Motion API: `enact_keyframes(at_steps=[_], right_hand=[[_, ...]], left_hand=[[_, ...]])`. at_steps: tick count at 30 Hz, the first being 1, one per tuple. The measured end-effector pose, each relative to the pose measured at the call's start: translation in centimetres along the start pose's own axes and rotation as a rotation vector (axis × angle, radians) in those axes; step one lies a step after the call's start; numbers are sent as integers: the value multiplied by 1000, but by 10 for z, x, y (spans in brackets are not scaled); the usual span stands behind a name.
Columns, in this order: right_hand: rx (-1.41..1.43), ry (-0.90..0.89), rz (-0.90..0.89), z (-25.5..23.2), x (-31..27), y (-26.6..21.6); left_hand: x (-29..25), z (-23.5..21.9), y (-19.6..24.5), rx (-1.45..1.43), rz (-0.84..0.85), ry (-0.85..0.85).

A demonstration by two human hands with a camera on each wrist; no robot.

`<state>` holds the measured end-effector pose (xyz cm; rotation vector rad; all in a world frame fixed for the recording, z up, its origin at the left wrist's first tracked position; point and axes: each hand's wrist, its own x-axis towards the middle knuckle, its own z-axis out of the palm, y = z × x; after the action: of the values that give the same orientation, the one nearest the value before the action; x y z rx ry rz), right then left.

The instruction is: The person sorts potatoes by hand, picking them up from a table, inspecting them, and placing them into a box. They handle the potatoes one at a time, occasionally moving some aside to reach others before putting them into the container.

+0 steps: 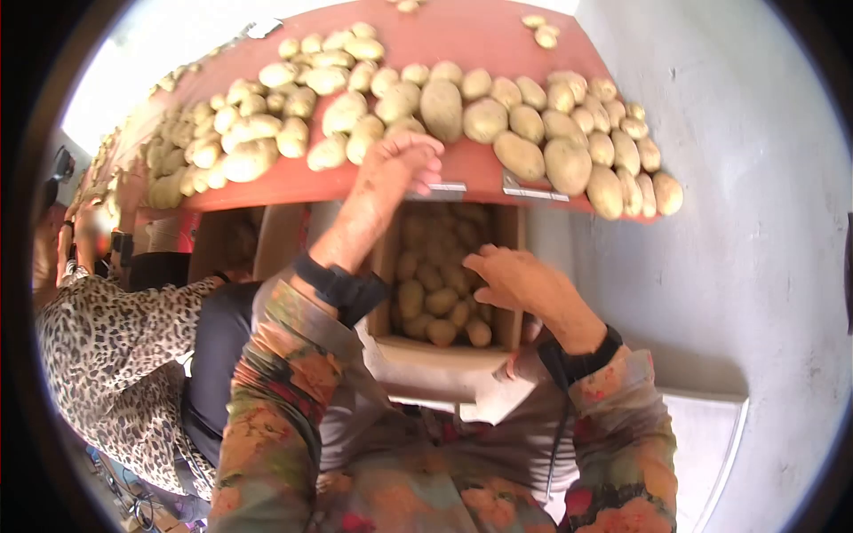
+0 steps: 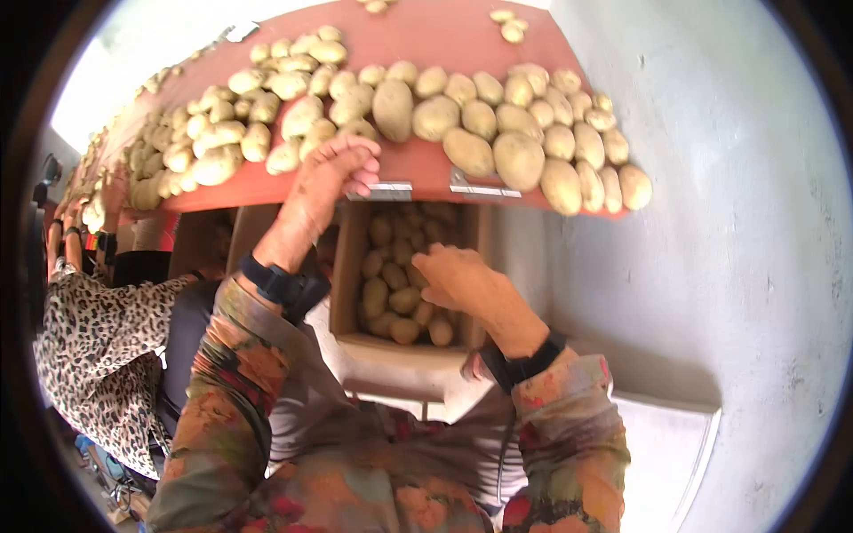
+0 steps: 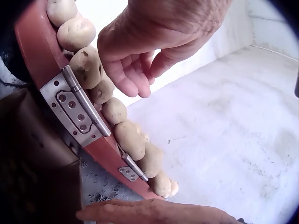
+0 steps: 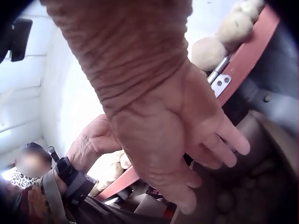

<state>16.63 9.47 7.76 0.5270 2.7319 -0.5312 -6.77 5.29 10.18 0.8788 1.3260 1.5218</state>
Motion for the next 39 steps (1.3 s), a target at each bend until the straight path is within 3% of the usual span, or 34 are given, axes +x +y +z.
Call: enact_keyframes(at_steps=[2,4,7,9,11,13,15,17,20,21,22,26,29,33,36,38,39], right_hand=[[-14,129,-25,-11,4,-3],[-55,-48,79,-12,7,-4],[-63,50,36,-8,13,-4],[-90,23,44,-8,25,-5],[-96,-134,115,-10,34,-8],[-66,-121,96,-15,35,-11],[-35,-105,83,-21,37,-14],[9,-73,25,-27,37,-16],[19,-70,27,-29,40,-19],[16,-65,25,-29,40,-18],[32,-16,8,-28,40,-18],[47,64,-18,-33,42,-16],[93,151,-50,-33,47,-13],[153,222,-69,-41,51,-15],[233,343,45,-55,52,-19],[411,677,100,-62,53,-20],[411,675,106,-63,55,-20]], left_hand=[[-2,-4,3,-26,28,11],[-3,-6,5,-16,22,23],[-3,-4,2,57,-27,-30],[-4,-1,-2,187,-101,-144],[-11,6,-4,297,-45,-245],[-17,11,6,325,-44,-244],[-15,9,7,765,488,52],[-14,1,20,959,509,333],[-10,-22,32,1109,574,437],[-9,-29,30,1186,441,420],[-6,-33,28,1259,305,405],[8,-40,8,1389,378,246],[11,-34,11,1558,424,228],[14,-35,16,1567,363,124],[4,-29,23,1479,370,79],[-2,-25,26,1455,414,72],[-2,-25,22,1452,413,67]])
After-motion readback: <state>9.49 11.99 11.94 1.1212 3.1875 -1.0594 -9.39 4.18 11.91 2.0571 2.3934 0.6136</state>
